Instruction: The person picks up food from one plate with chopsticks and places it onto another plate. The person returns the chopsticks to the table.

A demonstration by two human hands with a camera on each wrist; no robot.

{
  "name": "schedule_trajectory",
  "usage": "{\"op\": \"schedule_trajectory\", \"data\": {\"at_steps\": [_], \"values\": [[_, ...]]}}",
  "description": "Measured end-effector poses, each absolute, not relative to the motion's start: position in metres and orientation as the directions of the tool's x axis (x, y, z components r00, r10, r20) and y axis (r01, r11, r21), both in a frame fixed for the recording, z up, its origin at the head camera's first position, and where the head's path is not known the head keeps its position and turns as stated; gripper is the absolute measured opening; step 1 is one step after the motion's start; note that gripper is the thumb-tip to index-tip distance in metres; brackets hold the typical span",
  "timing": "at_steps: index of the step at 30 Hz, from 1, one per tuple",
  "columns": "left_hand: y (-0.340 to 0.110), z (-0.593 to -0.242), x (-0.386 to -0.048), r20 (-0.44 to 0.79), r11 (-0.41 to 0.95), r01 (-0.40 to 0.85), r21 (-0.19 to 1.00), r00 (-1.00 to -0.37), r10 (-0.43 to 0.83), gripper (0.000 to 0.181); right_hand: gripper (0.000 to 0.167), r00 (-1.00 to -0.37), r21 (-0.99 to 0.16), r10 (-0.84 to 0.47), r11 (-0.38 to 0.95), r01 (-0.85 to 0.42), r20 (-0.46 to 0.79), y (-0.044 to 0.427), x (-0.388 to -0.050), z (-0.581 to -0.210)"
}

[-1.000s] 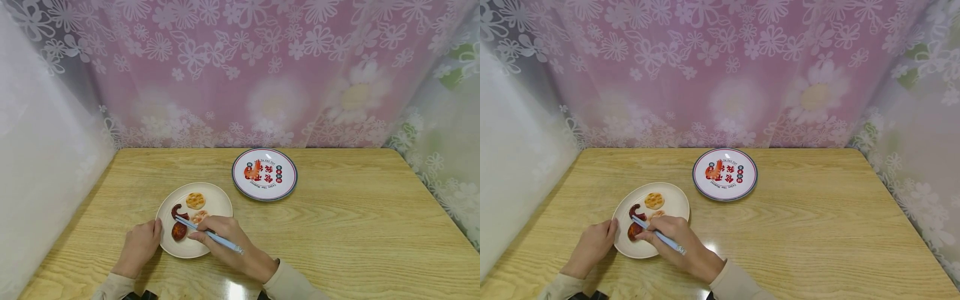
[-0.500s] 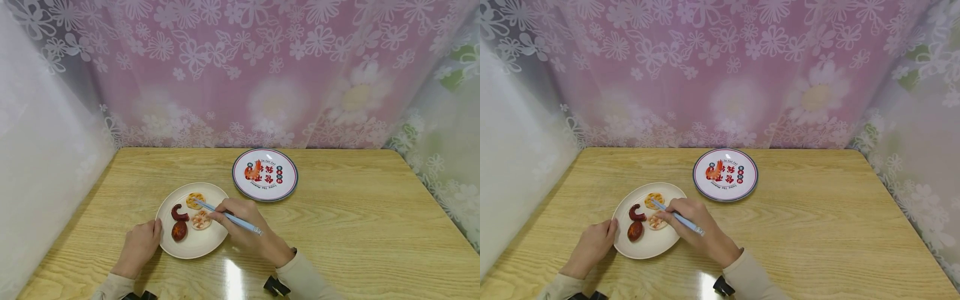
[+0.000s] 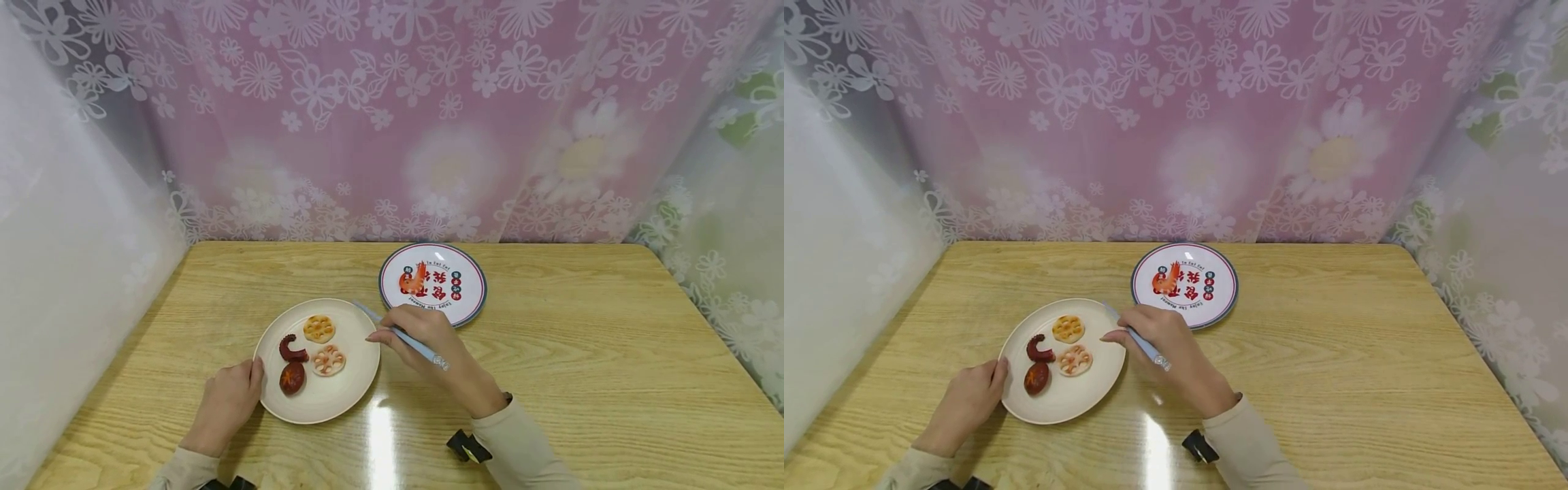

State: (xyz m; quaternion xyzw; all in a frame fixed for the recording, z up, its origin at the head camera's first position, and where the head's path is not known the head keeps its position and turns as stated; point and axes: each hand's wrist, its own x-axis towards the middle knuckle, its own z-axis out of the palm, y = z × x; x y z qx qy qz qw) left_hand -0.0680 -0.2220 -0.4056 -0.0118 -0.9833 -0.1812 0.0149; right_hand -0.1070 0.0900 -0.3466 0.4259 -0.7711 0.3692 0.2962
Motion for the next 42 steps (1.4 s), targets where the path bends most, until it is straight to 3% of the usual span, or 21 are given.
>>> {"op": "schedule_trajectory", "data": {"at_steps": [17,21,26,32,42], "values": [[-0.223,-0.406,-0.069,0.031,0.936,0.027,0.35,-0.999,0.018,0.042,0.026,-0.497,-0.301,-0.375,0.471,-0.829,0.782,0.113,-0.116,-0.341],[-0.223,-0.406,-0.068,0.029,0.935,0.02,0.353,-1.0,0.01,0.042,0.035,-0.495,-0.293,-0.353,0.492,-0.82,0.794,0.12,-0.119,-0.34],[-0.223,-0.407,-0.068,0.035,0.934,0.024,0.356,-0.999,0.012,0.042,0.02,-0.504,-0.322,-0.318,0.481,-0.816,0.803,0.13,-0.121,-0.337],[-0.223,-0.406,-0.068,0.034,0.934,0.027,0.356,-0.999,0.016,0.042,0.024,-0.521,-0.313,-0.27,0.552,-0.773,0.81,0.142,-0.125,-0.335],[-0.221,-0.404,-0.068,0.028,0.933,0.02,0.36,-1.0,0.011,0.042,0.015,-0.601,-0.374,-0.233,0.6,-0.708,0.765,0.151,-0.13,-0.337]]}}
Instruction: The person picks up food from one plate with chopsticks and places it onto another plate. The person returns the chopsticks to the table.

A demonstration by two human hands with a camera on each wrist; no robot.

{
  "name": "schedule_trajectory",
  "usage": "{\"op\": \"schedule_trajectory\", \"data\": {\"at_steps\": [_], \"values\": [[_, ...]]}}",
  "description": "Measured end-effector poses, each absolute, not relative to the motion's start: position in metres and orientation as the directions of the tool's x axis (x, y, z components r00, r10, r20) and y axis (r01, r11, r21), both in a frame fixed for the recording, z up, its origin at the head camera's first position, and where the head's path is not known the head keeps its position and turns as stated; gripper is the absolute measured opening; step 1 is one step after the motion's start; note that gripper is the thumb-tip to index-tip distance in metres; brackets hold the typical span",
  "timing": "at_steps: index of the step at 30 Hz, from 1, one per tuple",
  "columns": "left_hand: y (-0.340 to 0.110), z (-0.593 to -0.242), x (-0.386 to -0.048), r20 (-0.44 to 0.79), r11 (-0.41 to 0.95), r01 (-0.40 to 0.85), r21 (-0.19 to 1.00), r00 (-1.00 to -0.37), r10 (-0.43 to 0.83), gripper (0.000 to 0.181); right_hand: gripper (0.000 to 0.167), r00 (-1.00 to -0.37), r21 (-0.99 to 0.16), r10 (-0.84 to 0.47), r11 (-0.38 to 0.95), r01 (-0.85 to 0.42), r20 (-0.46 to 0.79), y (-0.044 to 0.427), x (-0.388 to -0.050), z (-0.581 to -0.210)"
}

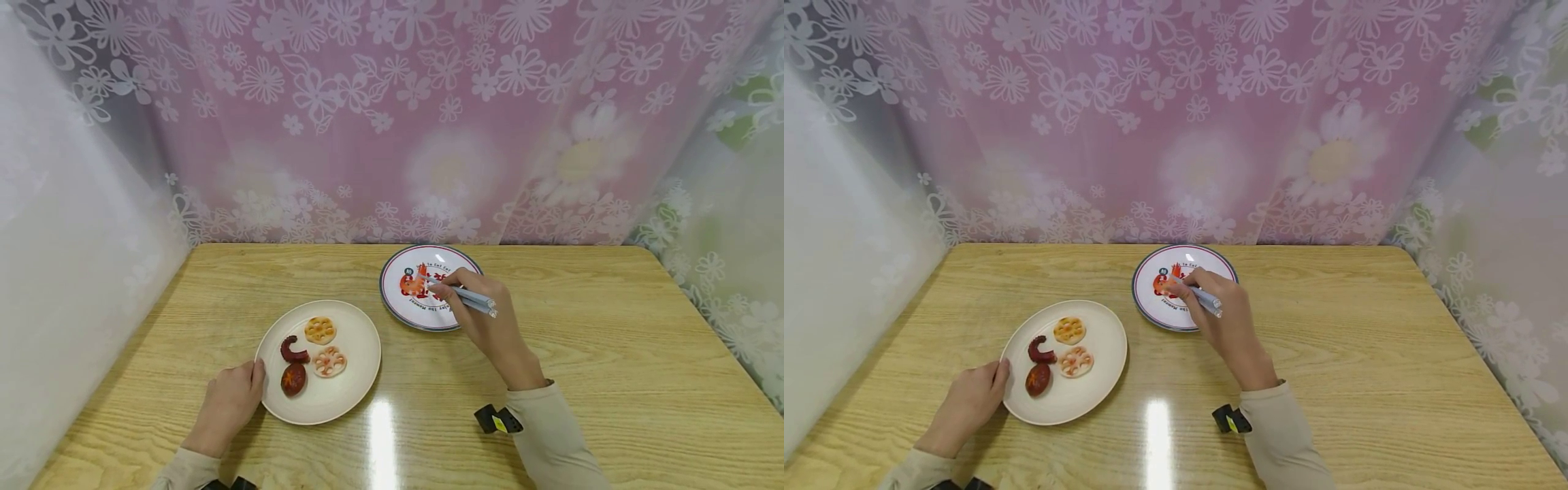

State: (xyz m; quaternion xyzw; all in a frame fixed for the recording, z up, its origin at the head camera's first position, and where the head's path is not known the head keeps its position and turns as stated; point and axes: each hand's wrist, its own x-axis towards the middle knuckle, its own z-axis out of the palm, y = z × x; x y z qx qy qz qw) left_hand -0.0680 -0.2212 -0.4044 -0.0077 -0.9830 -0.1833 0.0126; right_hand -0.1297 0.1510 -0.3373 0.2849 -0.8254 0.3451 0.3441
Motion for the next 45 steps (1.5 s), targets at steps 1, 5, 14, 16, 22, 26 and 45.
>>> {"op": "schedule_trajectory", "data": {"at_steps": [1,5,14,16,22,26,45], "values": [[-0.221,-0.404,-0.068,0.026,0.933,0.019,0.359,-1.0,0.01,0.042,0.015,-0.611,-0.388,-0.232,0.592,-0.706,0.757,0.151,-0.13,-0.338],[-0.221,-0.405,-0.068,0.02,0.933,0.02,0.358,-1.0,0.014,0.042,0.014,-0.67,-0.472,-0.23,0.553,-0.687,0.706,0.152,-0.133,-0.344],[-0.222,-0.405,-0.069,0.034,0.934,0.025,0.357,-0.999,0.014,0.041,0.011,-0.768,-0.619,-0.194,0.489,-0.615,0.61,0.154,-0.14,-0.356],[-0.222,-0.406,-0.069,0.032,0.933,0.025,0.359,-0.999,0.014,0.041,0.01,-0.791,-0.659,-0.169,0.466,-0.59,0.588,0.155,-0.141,-0.358],[-0.222,-0.406,-0.07,0.027,0.931,0.028,0.365,-0.999,0.02,0.041,0.007,-0.845,-0.745,-0.075,0.434,-0.506,0.53,0.155,-0.143,-0.359],[-0.223,-0.406,-0.07,0.029,0.931,0.029,0.365,-0.999,0.02,0.042,0.008,-0.898,-0.823,-0.033,0.387,-0.416,0.438,0.15,-0.135,-0.346],[-0.223,-0.407,-0.069,0.023,0.93,0.013,0.367,-1.0,0.004,0.042,0.021,-0.891,-0.826,0.053,0.403,-0.394,0.451,0.153,-0.145,-0.365]]}}
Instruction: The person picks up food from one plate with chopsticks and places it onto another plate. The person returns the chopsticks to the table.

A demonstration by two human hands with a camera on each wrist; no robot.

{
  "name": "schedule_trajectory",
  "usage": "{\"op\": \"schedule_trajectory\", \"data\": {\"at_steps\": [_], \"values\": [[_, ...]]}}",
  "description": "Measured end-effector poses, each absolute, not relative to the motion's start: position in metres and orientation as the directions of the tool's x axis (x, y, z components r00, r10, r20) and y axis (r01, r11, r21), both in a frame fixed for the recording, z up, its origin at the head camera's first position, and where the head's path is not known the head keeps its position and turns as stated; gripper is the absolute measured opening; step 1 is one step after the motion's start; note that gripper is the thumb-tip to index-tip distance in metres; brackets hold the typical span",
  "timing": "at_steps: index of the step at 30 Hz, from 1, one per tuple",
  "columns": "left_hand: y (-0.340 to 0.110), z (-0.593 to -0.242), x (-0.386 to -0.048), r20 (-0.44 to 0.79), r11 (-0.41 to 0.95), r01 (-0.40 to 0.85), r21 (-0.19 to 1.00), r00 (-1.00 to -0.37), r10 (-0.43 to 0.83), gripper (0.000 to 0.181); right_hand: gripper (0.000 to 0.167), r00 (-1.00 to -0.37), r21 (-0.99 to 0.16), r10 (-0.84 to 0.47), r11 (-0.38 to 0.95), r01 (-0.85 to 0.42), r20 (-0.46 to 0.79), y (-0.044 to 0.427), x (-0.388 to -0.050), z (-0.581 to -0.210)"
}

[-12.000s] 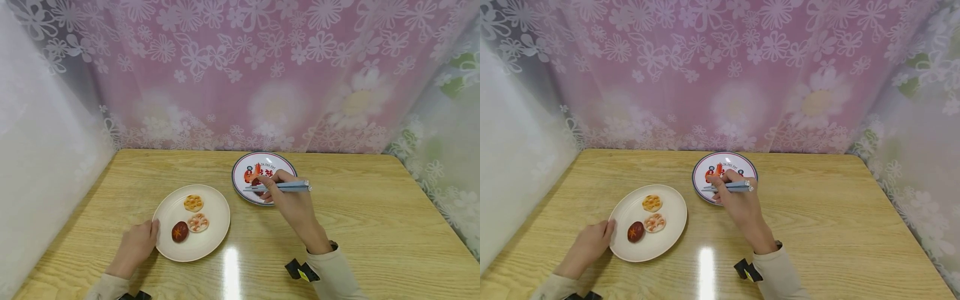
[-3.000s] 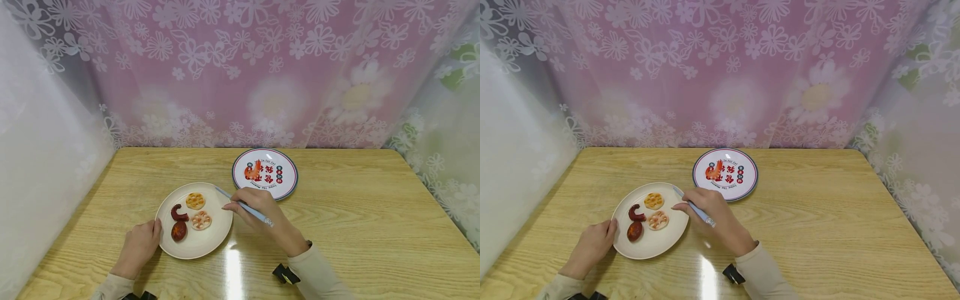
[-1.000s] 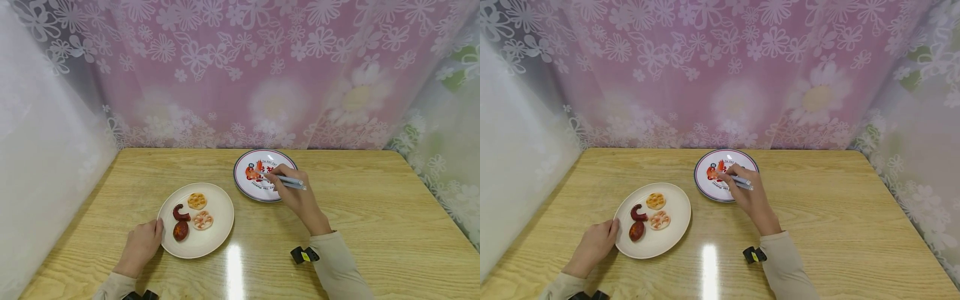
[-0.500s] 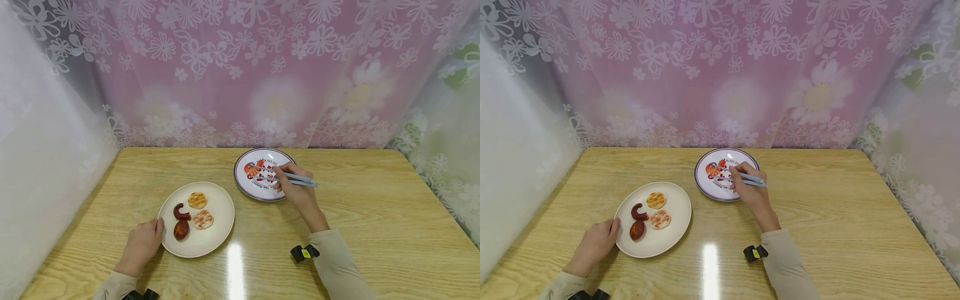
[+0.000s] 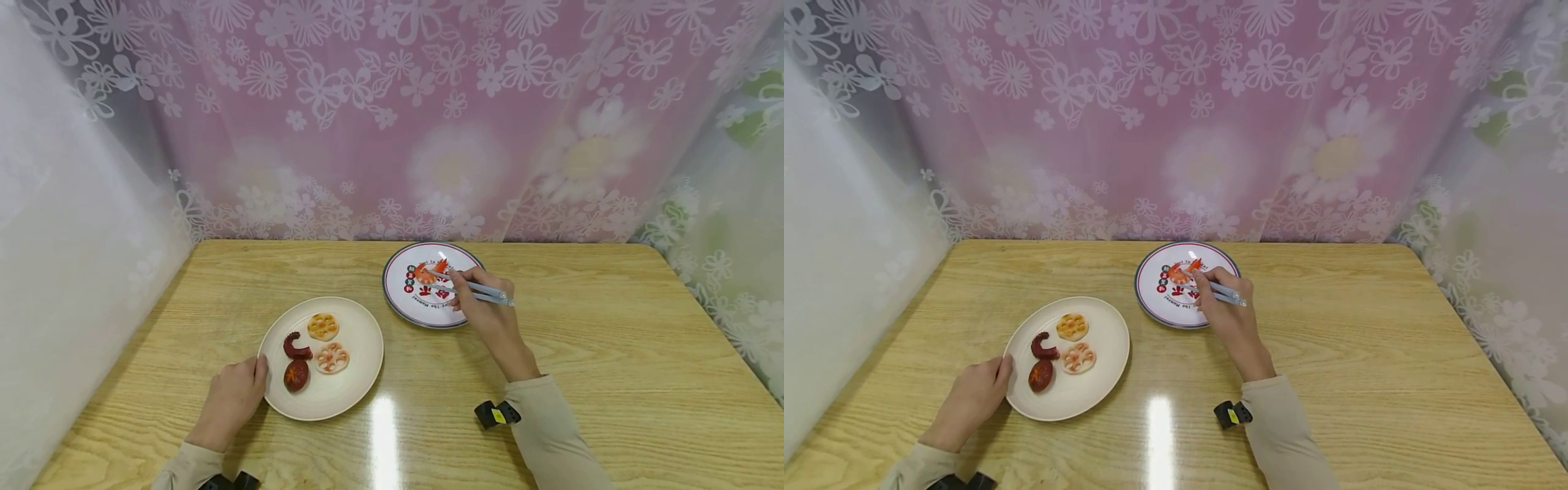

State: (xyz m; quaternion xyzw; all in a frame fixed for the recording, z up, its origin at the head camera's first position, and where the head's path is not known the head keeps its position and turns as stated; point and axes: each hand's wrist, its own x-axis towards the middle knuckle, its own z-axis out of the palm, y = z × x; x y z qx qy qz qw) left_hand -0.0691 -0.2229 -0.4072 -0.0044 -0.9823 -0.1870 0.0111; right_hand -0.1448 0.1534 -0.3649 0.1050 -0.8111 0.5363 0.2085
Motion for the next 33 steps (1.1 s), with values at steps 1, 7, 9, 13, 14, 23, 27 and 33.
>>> {"op": "schedule_trajectory", "data": {"at_steps": [1,7,9,13,14,23,27,33], "values": [[-0.223,-0.407,-0.07,0.022,0.93,0.012,0.369,-1.0,0.004,0.042,0.021,-0.888,-0.824,0.053,0.401,-0.401,0.458,0.153,-0.144,-0.364],[-0.222,-0.407,-0.07,0.028,0.927,0.011,0.375,-1.0,0.0,0.042,0.021,-0.862,-0.804,0.023,0.374,-0.463,0.507,0.146,-0.141,-0.362],[-0.222,-0.407,-0.069,0.028,0.927,0.011,0.376,-1.0,0.001,0.042,0.022,-0.89,-0.846,0.027,0.323,-0.423,0.455,0.143,-0.139,-0.358],[-0.222,-0.407,-0.069,0.027,0.924,0.008,0.381,-1.0,-0.002,0.041,0.021,-0.946,-0.933,0.076,0.204,-0.295,0.316,0.142,-0.133,-0.343],[-0.222,-0.407,-0.068,0.027,0.924,0.007,0.383,-1.0,-0.004,0.041,0.02,-0.951,-0.942,0.088,0.192,-0.274,0.295,0.143,-0.132,-0.34],[-0.222,-0.406,-0.069,0.025,0.925,0.011,0.379,-1.0,0.002,0.041,0.025,-0.941,-0.92,0.066,0.246,-0.306,0.331,0.165,-0.146,-0.357],[-0.222,-0.406,-0.069,0.021,0.925,0.008,0.379,-1.0,0.001,0.042,0.024,-0.939,-0.912,0.061,0.267,-0.311,0.338,0.165,-0.147,-0.361],[-0.222,-0.407,-0.068,0.028,0.923,0.005,0.384,-1.0,-0.006,0.042,0.032,-0.95,-0.925,0.109,0.286,-0.252,0.292,0.163,-0.146,-0.359]]}}
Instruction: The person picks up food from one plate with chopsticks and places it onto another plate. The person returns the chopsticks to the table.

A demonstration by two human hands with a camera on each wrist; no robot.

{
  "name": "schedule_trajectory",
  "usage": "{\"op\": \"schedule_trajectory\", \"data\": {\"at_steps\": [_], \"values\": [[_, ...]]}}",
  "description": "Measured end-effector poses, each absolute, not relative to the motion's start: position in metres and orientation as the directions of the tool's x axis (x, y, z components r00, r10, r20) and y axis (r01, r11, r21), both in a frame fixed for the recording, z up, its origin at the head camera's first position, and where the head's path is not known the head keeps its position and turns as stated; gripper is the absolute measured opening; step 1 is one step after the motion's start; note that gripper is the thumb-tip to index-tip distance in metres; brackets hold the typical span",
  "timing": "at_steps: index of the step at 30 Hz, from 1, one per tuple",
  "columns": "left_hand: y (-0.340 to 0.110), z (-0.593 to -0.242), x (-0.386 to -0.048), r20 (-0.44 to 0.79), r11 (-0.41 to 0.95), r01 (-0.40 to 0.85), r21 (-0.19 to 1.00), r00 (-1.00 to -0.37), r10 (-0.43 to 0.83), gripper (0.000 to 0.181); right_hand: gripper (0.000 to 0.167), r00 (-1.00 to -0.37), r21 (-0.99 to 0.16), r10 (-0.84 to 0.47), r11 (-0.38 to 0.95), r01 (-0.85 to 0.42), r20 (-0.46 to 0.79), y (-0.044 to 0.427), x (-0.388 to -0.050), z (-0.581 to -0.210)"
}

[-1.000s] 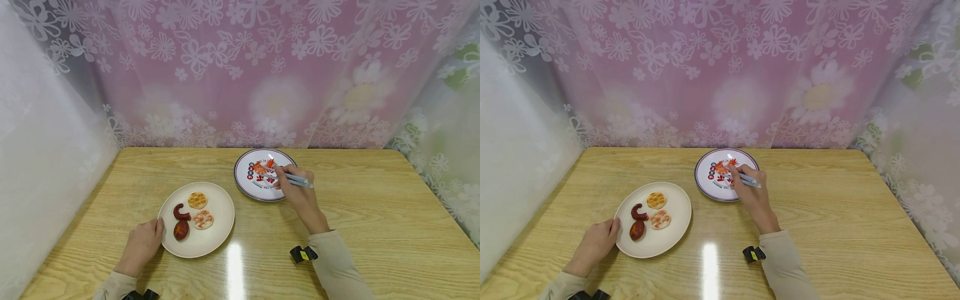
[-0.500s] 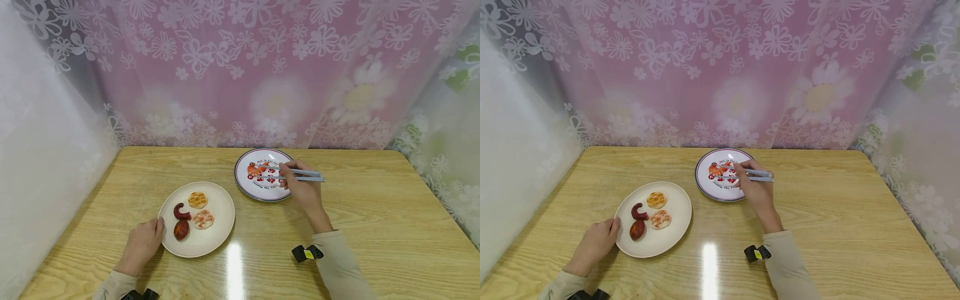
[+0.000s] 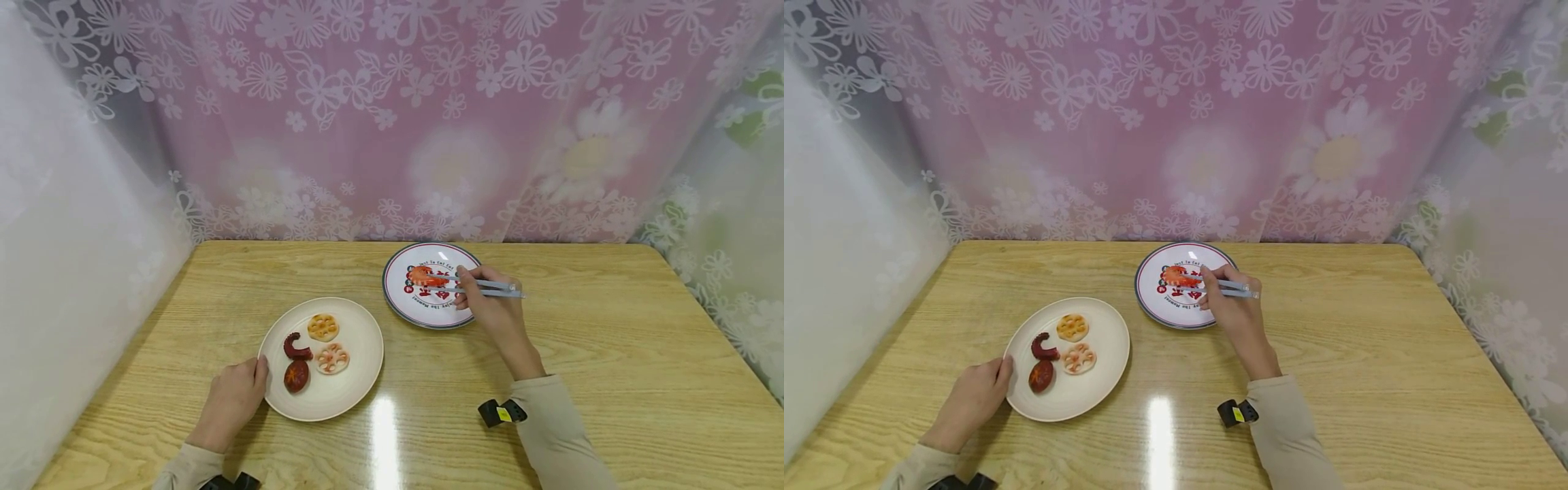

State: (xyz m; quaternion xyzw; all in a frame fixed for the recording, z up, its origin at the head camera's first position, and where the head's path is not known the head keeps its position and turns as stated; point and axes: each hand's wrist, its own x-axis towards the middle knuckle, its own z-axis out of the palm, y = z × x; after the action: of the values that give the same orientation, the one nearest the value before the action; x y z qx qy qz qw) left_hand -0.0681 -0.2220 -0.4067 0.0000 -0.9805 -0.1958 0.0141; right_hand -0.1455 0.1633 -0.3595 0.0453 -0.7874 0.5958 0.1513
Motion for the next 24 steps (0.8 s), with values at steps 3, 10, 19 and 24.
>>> {"op": "schedule_trajectory", "data": {"at_steps": [3,10,19,24], "values": [[-0.222,-0.406,-0.068,0.03,0.922,0.005,0.386,-1.0,-0.007,0.041,0.033,-0.949,-0.933,0.141,0.272,-0.238,0.283,0.164,-0.144,-0.359],[-0.222,-0.407,-0.069,0.019,0.923,0.01,0.385,-1.0,0.003,0.041,0.03,-0.922,-0.925,0.208,0.271,-0.267,0.327,0.167,-0.146,-0.363],[-0.223,-0.407,-0.069,0.005,0.924,0.005,0.381,-1.0,0.004,0.041,0.034,-0.876,-0.868,0.188,0.333,-0.369,0.444,0.154,-0.133,-0.347],[-0.222,-0.406,-0.069,0.016,0.926,0.009,0.377,-1.0,0.003,0.041,0.034,-0.857,-0.852,0.196,0.344,-0.394,0.476,0.153,-0.132,-0.346]]}}
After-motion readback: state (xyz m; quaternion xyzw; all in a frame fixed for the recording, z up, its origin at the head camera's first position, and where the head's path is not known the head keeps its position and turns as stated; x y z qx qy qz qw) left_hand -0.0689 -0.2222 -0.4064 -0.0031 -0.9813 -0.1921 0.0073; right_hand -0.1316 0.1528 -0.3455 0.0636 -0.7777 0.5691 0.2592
